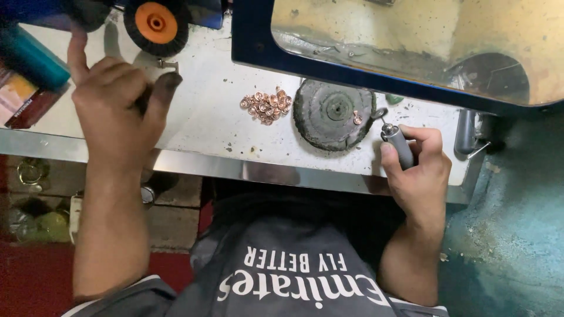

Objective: Polishing small metal rings using a stationary polishing wheel and a handheld rotary tool at a jewelry workbench.

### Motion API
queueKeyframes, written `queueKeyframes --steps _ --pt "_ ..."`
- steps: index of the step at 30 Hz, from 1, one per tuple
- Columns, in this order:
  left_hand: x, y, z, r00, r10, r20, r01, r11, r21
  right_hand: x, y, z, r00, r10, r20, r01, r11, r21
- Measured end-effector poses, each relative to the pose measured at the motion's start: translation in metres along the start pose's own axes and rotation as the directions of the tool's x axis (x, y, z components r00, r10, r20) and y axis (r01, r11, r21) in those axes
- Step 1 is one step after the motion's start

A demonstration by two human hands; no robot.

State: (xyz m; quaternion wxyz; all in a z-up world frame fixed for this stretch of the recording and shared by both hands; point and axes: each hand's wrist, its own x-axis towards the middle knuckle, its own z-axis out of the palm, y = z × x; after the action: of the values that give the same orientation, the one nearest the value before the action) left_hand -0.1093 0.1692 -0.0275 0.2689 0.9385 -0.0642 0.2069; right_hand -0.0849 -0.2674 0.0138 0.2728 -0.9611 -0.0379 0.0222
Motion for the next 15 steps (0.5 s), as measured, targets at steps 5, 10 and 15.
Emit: queueKeyframes --steps 5,10,15 --pt "0.002 0.009 -0.001 0.997 0.057 -0.053 -0.054 0.997 0.05 0.0 0.001 -0.001 1.0 -0.006 0.01 0.006 1.0 0.002" --pt "-0.002 0.011 0.005 0.995 0.087 -0.052 -0.085 0.995 0.049 -0.001 0.003 0.001 1.0 0.009 -0.012 -0.01 1.0 -0.007" --pt "0.026 0.065 0.018 0.911 0.411 0.026 -0.4 0.898 -0.182 0.0 0.002 0.001 0.998 0.058 -0.009 -0.058 0.998 -0.024"
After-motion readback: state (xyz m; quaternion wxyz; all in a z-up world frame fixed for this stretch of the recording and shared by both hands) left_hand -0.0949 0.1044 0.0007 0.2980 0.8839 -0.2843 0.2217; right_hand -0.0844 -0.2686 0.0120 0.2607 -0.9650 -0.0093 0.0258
